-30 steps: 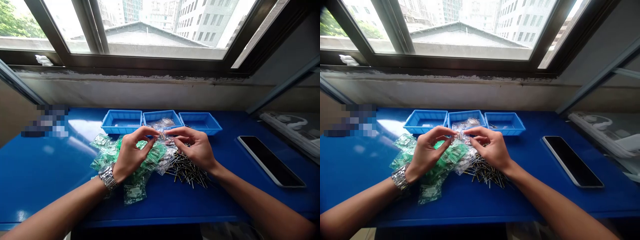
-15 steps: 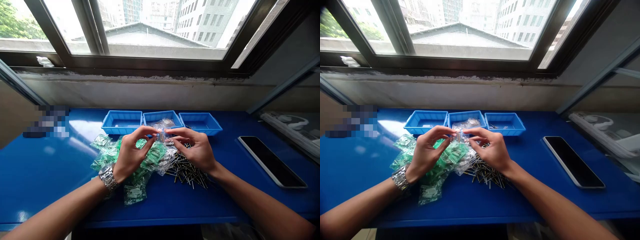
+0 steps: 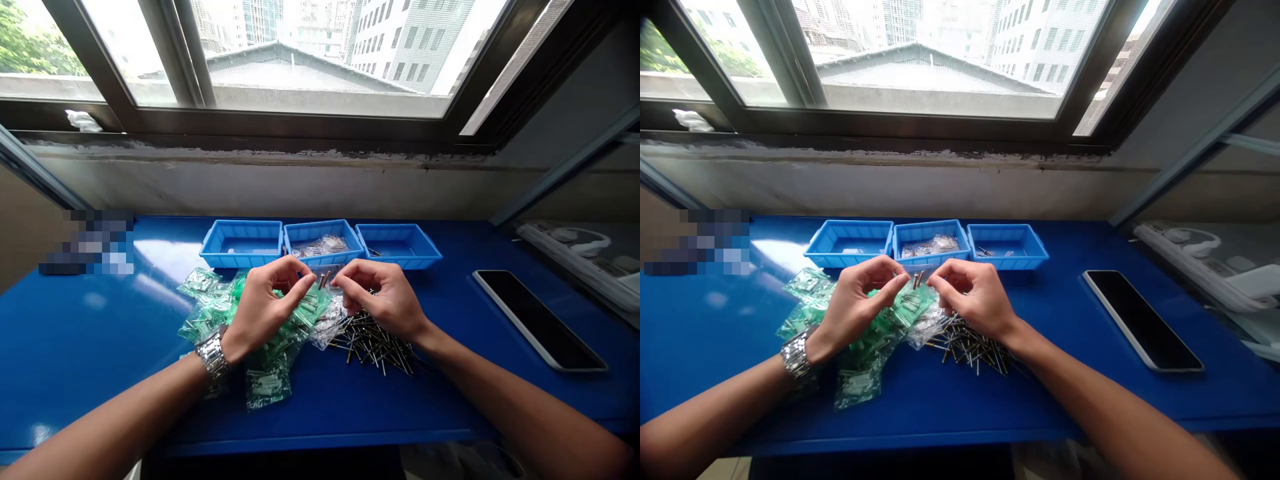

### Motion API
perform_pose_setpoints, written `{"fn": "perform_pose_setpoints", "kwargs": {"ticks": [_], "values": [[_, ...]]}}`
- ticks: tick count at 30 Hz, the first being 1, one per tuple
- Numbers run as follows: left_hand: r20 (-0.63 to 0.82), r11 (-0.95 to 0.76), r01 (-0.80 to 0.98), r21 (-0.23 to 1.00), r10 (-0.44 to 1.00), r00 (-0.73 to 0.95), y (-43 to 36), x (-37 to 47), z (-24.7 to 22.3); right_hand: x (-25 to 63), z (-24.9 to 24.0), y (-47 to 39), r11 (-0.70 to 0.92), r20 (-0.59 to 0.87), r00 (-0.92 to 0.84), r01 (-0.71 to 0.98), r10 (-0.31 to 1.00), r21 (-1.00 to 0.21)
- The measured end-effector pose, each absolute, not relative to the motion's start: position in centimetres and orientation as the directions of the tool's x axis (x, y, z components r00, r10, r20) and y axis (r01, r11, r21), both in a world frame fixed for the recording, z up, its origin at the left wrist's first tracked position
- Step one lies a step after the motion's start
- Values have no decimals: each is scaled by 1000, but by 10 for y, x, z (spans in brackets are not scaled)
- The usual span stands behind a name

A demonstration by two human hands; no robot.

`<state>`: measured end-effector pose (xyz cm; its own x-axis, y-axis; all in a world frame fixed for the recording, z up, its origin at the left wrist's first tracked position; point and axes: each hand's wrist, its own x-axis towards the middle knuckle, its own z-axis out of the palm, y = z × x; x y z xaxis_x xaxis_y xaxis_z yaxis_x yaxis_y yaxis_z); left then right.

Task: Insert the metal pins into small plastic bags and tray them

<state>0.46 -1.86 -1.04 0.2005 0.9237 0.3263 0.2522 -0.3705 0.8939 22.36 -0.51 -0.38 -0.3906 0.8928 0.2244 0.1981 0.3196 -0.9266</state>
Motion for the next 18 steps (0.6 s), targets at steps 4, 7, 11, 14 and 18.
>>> {"fn": "perform_pose_setpoints", "kwargs": {"ticks": [4, 7, 11, 14, 18], "values": [[263, -302, 182, 936, 942, 210, -19, 5, -9, 223, -2, -5, 277, 185, -394, 191, 901, -942], [246, -279, 152, 948, 947, 208, -18, 4, -10, 223, -2, -5, 271, 184, -389, 184, 903, -945], [252, -282, 123, 952, 944, 214, -19, 4, -10, 223, -2, -5, 280, 195, -374, 188, 907, -942], [271, -300, 117, 947, 939, 212, -19, 5, -10, 223, -4, -5, 297, 220, -364, 172, 905, -939], [321, -351, 119, 929, 922, 215, -19, 6, -11, 222, -6, -5, 305, 245, -340, 136, 908, -943]]}}
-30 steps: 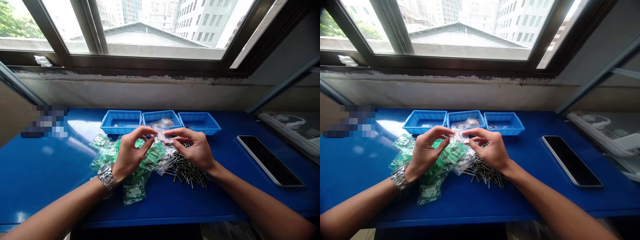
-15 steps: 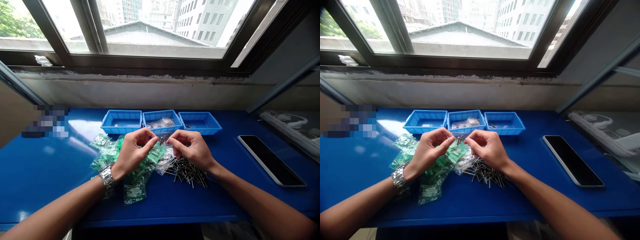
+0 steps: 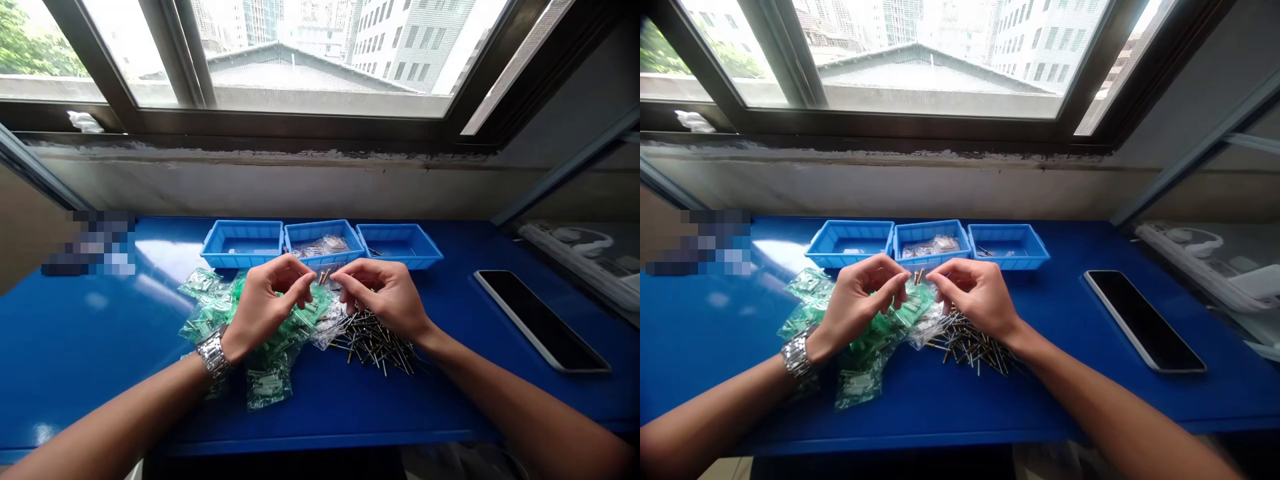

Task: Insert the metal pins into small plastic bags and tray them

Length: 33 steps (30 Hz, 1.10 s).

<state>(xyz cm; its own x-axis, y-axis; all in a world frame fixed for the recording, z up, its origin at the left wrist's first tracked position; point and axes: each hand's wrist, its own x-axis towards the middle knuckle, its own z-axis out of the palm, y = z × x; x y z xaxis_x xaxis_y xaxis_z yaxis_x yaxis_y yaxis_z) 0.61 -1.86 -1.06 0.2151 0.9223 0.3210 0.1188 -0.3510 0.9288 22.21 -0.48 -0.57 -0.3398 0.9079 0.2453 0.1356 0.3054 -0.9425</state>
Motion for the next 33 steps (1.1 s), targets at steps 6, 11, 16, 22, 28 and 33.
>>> {"fn": "perform_pose_setpoints", "kwargs": {"ticks": [6, 11, 16, 22, 28, 33], "values": [[397, -429, 153, 890, 896, 200, -17, 4, -14, 223, -8, -5, 370, 314, -288, 167, 905, -914], [459, -490, 225, 842, 870, 178, -16, 3, -15, 225, -8, -7, 468, 397, -275, 278, 876, -839], [476, -505, 230, 832, 863, 172, -17, 4, -14, 225, -7, -8, 488, 407, -296, 293, 864, -822], [475, -508, 251, 824, 861, 181, -16, 2, -14, 226, -7, -5, 498, 415, -300, 295, 859, -815], [375, -425, 229, 876, 897, 232, -18, 3, -13, 226, -6, -3, 411, 324, -358, 199, 876, -890], [279, -346, 238, 908, 920, 274, -21, 4, -12, 228, -4, -3, 286, 193, -500, 115, 844, -951]]}}
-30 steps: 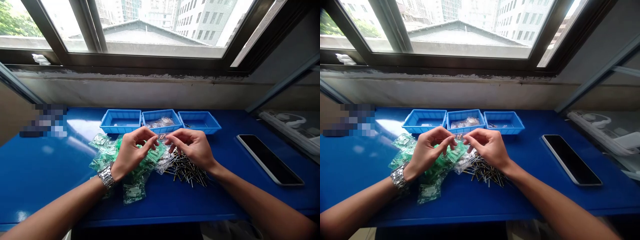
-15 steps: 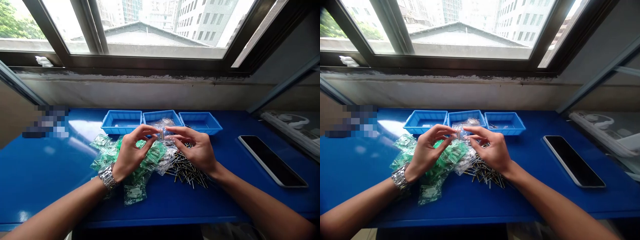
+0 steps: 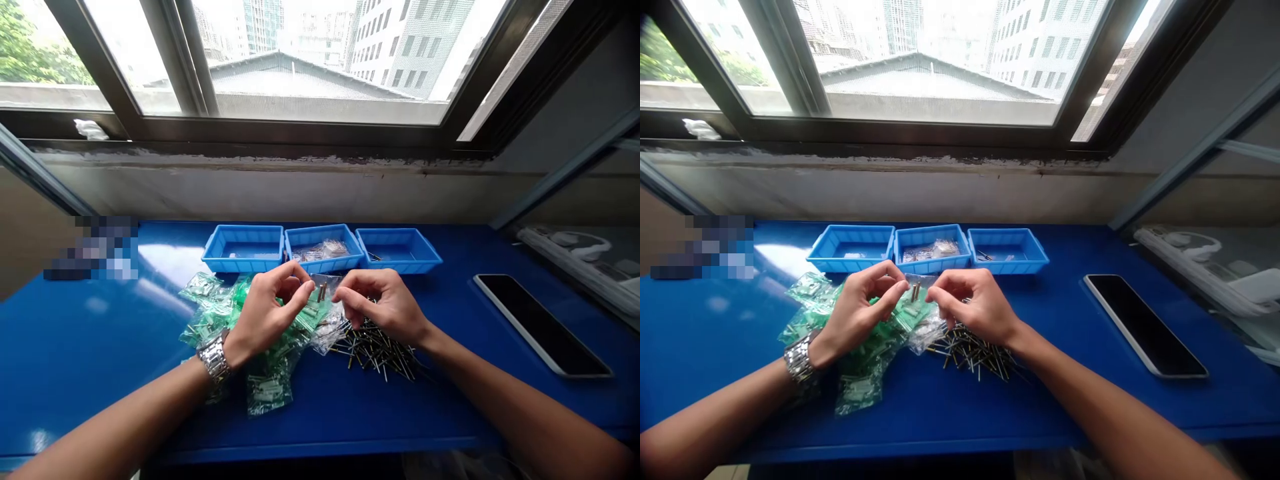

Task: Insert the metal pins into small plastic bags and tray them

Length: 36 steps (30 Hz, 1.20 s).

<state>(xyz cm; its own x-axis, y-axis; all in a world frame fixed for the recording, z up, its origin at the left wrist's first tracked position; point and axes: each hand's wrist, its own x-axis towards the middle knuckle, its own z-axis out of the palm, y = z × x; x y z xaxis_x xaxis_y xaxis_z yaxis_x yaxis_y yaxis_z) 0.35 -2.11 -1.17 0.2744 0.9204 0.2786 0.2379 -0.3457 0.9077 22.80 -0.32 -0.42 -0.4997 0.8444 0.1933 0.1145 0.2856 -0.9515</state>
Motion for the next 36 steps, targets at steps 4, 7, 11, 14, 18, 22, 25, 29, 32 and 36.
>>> {"fn": "perform_pose_setpoints", "kwargs": {"ticks": [4, 7, 11, 14, 18, 22, 25, 29, 32, 36], "values": [[267, -333, 233, 914, 924, 272, -21, 4, -12, 230, -5, 1, 204, 151, -530, 42, 834, -978], [273, -319, 181, 930, 932, 239, -19, 5, -12, 232, -7, 8, 188, 169, -427, 2, 888, -982], [283, -320, 146, 936, 931, 229, -19, 4, -13, 237, -10, 19, 157, 159, -244, -28, 957, -987], [288, -329, 160, 931, 928, 237, -20, 4, -13, 240, -12, 25, 124, 127, -188, -26, 974, -992], [302, -348, 176, 921, 922, 242, -20, 5, -12, 242, -11, 25, 126, 116, -218, 34, 969, -991], [304, -353, 183, 918, 919, 251, -19, 6, -12, 245, -3, 22, 282, 163, -341, 334, 926, -900], [304, -357, 191, 914, 917, 258, -19, 5, -12, 249, 3, 21, 427, 165, -434, 622, 886, -656], [308, -365, 198, 910, 914, 265, -20, 4, -12, 255, 6, 23, 435, 105, -441, 767, 891, -471], [309, -367, 203, 908, 912, 269, -20, 4, -13, 257, 5, 23, 438, 75, -450, 796, 890, -418], [313, -374, 210, 903, 909, 275, -19, 5, -14, 256, 2, 23, 431, 70, -442, 811, 894, -396]]}}
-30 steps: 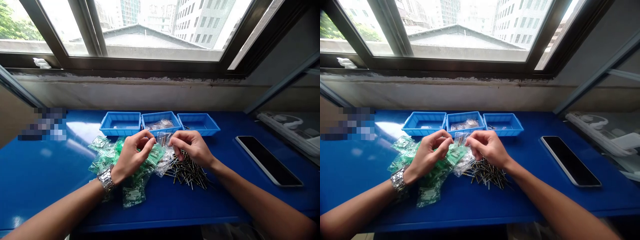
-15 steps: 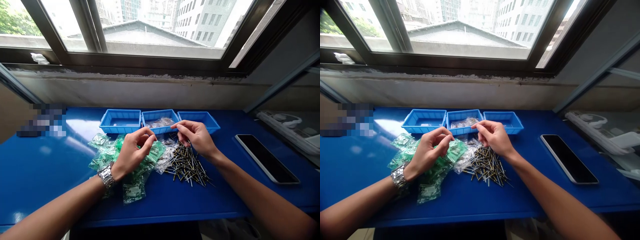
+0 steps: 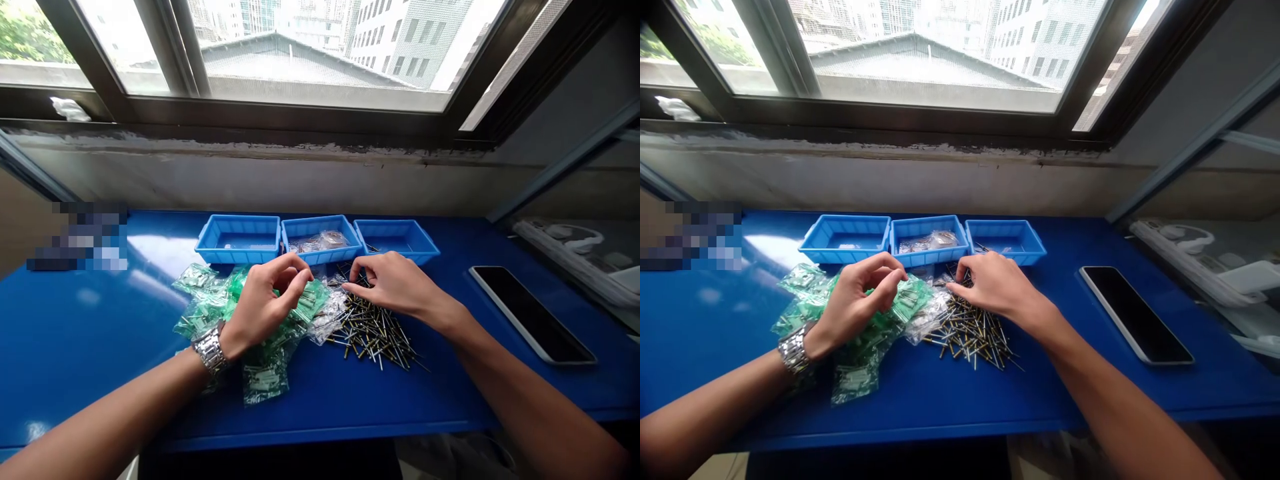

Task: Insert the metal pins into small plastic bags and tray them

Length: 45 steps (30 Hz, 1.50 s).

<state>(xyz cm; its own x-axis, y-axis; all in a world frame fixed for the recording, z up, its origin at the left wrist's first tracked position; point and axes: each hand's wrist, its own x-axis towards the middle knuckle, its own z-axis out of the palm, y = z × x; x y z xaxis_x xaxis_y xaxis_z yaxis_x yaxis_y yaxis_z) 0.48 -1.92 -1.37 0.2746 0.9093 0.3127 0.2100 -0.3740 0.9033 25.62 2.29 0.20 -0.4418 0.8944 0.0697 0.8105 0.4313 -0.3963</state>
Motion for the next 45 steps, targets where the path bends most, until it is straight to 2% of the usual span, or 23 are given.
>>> {"fn": "perform_pose_setpoints", "kwargs": {"ticks": [5, 12, 19, 26, 32, 37, 40, 45], "values": [[316, -381, 215, 899, 906, 282, -19, 5, -14, 253, -1, 24, 396, 10, -428, 826, 904, -400], [313, -381, 227, 896, 906, 286, -20, 5, -13, 254, 5, 25, 354, 3, -433, 732, 902, -582], [328, -400, 240, 884, 899, 290, -19, 5, -13, 253, -5, 27, 377, -17, -443, 782, 896, -496], [323, -396, 239, 886, 900, 293, -19, 5, -13, 252, 1, 25, 344, -21, -447, 717, 894, -606], [333, -403, 241, 883, 899, 284, -20, 5, -13, 254, 10, 23, 291, 53, -423, 522, 905, -802], [399, -445, 349, 825, 895, 201, -18, 6, -12, 245, 8, 16, 222, 128, -375, 220, 918, -950], [404, -452, 373, 810, 892, 204, -17, 6, -12, 237, 4, 10, 232, 185, -362, 90, 914, -969], [403, -465, 358, 810, 884, 236, -17, 5, -14, 228, -2, 4, 212, 174, -386, 59, 906, -975]]}}
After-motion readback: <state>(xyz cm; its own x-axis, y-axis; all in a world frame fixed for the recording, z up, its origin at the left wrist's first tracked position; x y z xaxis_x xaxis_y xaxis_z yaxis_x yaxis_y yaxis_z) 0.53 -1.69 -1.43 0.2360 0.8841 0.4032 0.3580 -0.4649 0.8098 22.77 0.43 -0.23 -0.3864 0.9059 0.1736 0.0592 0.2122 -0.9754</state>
